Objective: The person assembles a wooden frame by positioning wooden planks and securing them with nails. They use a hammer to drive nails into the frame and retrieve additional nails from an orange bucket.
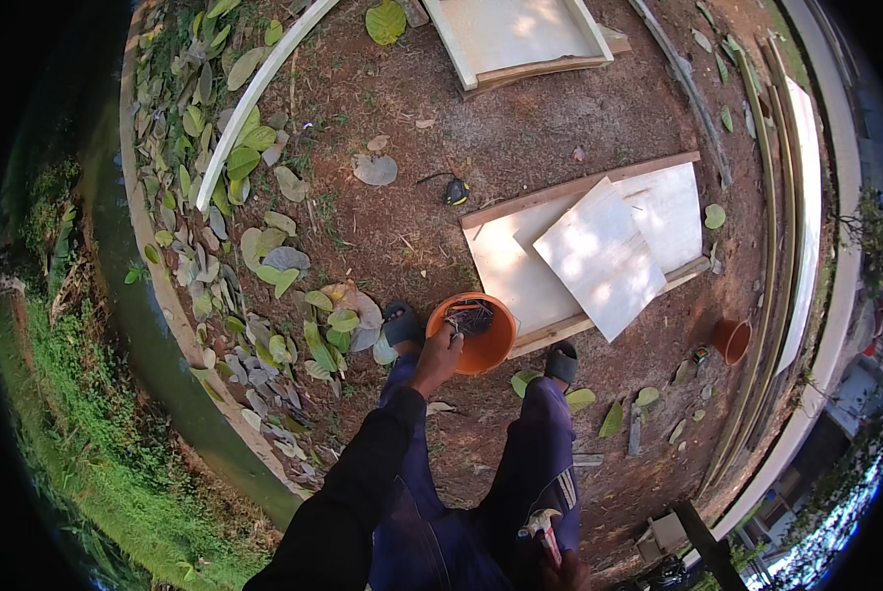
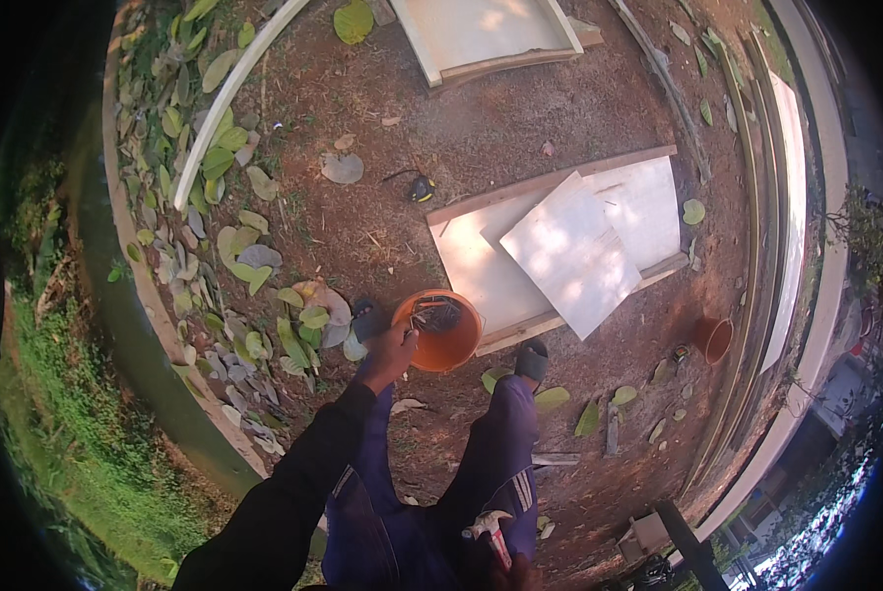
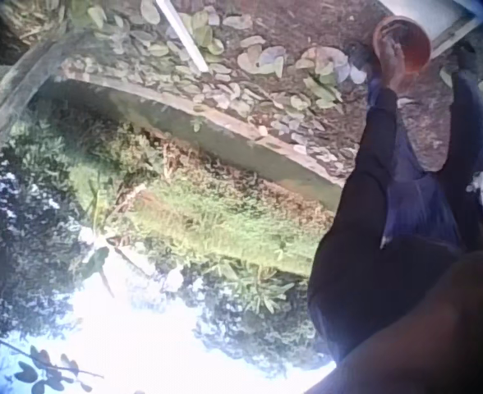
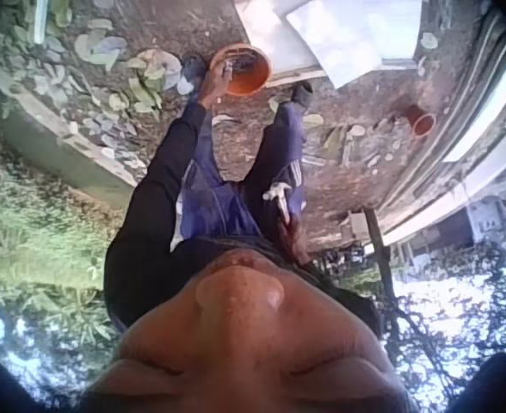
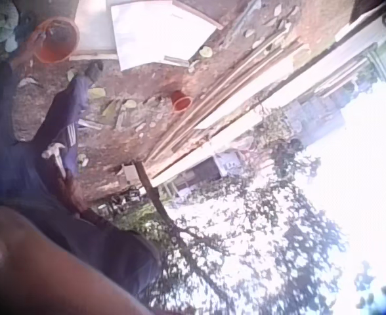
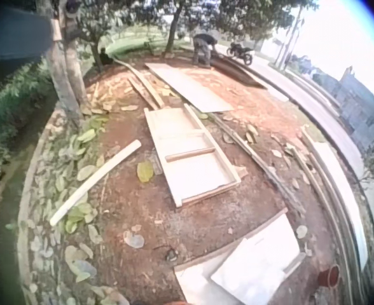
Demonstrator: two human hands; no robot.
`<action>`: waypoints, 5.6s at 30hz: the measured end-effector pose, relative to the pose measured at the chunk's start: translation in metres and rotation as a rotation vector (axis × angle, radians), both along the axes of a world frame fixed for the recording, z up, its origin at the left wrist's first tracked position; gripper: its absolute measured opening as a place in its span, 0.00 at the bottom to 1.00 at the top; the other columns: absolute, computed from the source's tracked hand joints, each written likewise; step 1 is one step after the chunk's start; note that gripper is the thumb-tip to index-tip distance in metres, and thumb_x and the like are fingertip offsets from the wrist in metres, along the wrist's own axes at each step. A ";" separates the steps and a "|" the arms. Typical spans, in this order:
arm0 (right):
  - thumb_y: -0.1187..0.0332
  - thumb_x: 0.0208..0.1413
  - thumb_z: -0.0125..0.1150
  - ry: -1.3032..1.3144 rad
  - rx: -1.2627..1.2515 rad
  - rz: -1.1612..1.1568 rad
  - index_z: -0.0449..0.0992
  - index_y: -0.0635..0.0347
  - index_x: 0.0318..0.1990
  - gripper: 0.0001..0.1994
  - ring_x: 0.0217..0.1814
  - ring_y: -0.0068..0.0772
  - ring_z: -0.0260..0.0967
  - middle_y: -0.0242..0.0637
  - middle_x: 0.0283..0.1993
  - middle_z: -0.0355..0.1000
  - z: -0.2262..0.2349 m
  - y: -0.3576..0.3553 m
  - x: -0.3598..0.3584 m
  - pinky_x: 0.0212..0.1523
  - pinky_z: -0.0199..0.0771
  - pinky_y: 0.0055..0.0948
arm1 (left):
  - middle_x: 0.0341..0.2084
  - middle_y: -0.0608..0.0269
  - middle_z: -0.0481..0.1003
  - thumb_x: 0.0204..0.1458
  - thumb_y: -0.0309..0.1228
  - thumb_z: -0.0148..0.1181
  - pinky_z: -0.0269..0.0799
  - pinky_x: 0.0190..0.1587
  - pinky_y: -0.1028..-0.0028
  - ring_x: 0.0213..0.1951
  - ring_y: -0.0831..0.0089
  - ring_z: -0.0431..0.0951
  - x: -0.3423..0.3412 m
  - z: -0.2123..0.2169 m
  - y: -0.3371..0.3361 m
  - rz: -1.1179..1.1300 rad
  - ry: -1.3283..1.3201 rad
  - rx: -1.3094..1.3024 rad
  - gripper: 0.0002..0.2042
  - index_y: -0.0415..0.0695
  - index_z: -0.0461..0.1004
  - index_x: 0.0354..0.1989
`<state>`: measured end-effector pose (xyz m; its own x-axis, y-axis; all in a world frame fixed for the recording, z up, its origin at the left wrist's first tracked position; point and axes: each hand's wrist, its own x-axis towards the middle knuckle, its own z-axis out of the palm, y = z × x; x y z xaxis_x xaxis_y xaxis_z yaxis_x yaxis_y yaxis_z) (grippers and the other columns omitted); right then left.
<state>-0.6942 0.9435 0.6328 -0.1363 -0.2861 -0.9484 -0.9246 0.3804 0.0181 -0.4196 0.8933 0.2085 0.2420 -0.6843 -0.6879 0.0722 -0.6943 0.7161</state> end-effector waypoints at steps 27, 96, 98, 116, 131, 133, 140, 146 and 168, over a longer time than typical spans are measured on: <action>0.61 0.60 0.61 0.017 0.260 -0.816 0.73 0.68 0.42 0.15 0.30 0.62 0.73 0.62 0.26 0.72 -0.080 -0.261 0.281 0.31 0.71 0.51 | 0.36 0.41 0.75 0.66 0.34 0.51 0.70 0.46 0.52 0.43 0.43 0.76 0.135 -0.156 -0.395 -0.760 -0.215 0.029 0.10 0.38 0.70 0.44; 0.63 0.64 0.52 -0.529 -0.020 -1.307 0.69 0.68 0.43 0.14 0.27 0.45 0.77 0.54 0.31 0.75 -0.373 -0.715 0.134 0.27 0.73 0.43 | 0.27 0.60 0.77 0.71 0.34 0.43 0.72 0.31 0.73 0.27 0.76 0.77 0.101 0.049 -0.814 -0.936 -0.133 0.423 0.09 0.41 0.65 0.43; 0.65 0.66 0.53 -0.474 -0.547 -0.990 0.67 0.60 0.44 0.09 0.23 0.25 0.68 0.34 0.26 0.68 -0.468 -0.746 0.139 0.23 0.68 0.31 | 0.29 0.55 0.77 0.70 0.33 0.46 0.73 0.36 0.69 0.31 0.70 0.79 0.106 -0.013 -0.809 -0.915 -0.123 0.328 0.09 0.40 0.66 0.43; 0.62 0.60 0.61 -0.428 -1.188 -0.225 0.73 0.58 0.43 0.10 0.48 0.55 0.74 0.51 0.41 0.76 -0.690 -1.080 0.110 0.47 0.73 0.52 | 0.64 0.52 0.61 0.70 0.44 0.45 0.63 0.62 0.41 0.68 0.45 0.56 0.036 -0.197 -0.958 -0.098 -0.083 0.415 0.20 0.49 0.61 0.65; 0.63 0.61 0.59 -0.473 -1.041 -0.331 0.71 0.60 0.45 0.12 0.44 0.61 0.74 0.54 0.37 0.75 -0.712 -1.064 0.112 0.45 0.72 0.54 | 0.49 0.51 0.73 0.70 0.34 0.45 0.81 0.53 0.54 0.50 0.60 0.79 0.046 -0.210 -0.975 -0.151 -0.193 0.330 0.16 0.35 0.65 0.58; 0.65 0.61 0.59 -0.495 -1.055 -0.338 0.71 0.61 0.44 0.10 0.42 0.63 0.74 0.55 0.36 0.75 -0.715 -1.056 0.104 0.44 0.71 0.55 | 0.49 0.50 0.73 0.70 0.34 0.45 0.81 0.53 0.54 0.50 0.60 0.79 0.048 -0.212 -0.976 -0.168 -0.208 0.342 0.16 0.35 0.65 0.58; 0.66 0.61 0.59 -0.503 -1.034 -0.397 0.70 0.62 0.43 0.10 0.42 0.63 0.72 0.53 0.38 0.74 -0.718 -1.048 0.101 0.43 0.69 0.56 | 0.50 0.49 0.72 0.71 0.34 0.42 0.80 0.54 0.53 0.49 0.59 0.78 0.051 -0.217 -0.981 -0.287 -0.194 0.354 0.15 0.35 0.63 0.57; 0.68 0.61 0.60 -0.539 -1.304 -0.476 0.71 0.60 0.53 0.14 0.50 0.60 0.73 0.52 0.48 0.74 -0.725 -1.009 0.093 0.49 0.72 0.51 | 0.51 0.45 0.70 0.71 0.33 0.41 0.80 0.52 0.55 0.50 0.60 0.76 0.038 -0.246 -0.973 -0.226 -0.283 0.302 0.14 0.36 0.61 0.57; 0.70 0.59 0.64 -0.241 -1.207 -0.765 0.72 0.64 0.59 0.20 0.53 0.58 0.73 0.53 0.51 0.75 -0.726 -0.858 0.015 0.54 0.73 0.44 | 0.52 0.51 0.69 0.69 0.35 0.48 0.71 0.49 0.64 0.44 0.68 0.72 0.054 -0.282 -0.971 -0.270 -0.549 0.300 0.13 0.41 0.67 0.56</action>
<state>-0.6788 0.0858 -0.0929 -0.4941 -0.8441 -0.2082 -0.4257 0.4437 -0.7886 -0.3656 -0.0776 -0.0732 0.4580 -0.5683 -0.6835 -0.4500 -0.8113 0.3731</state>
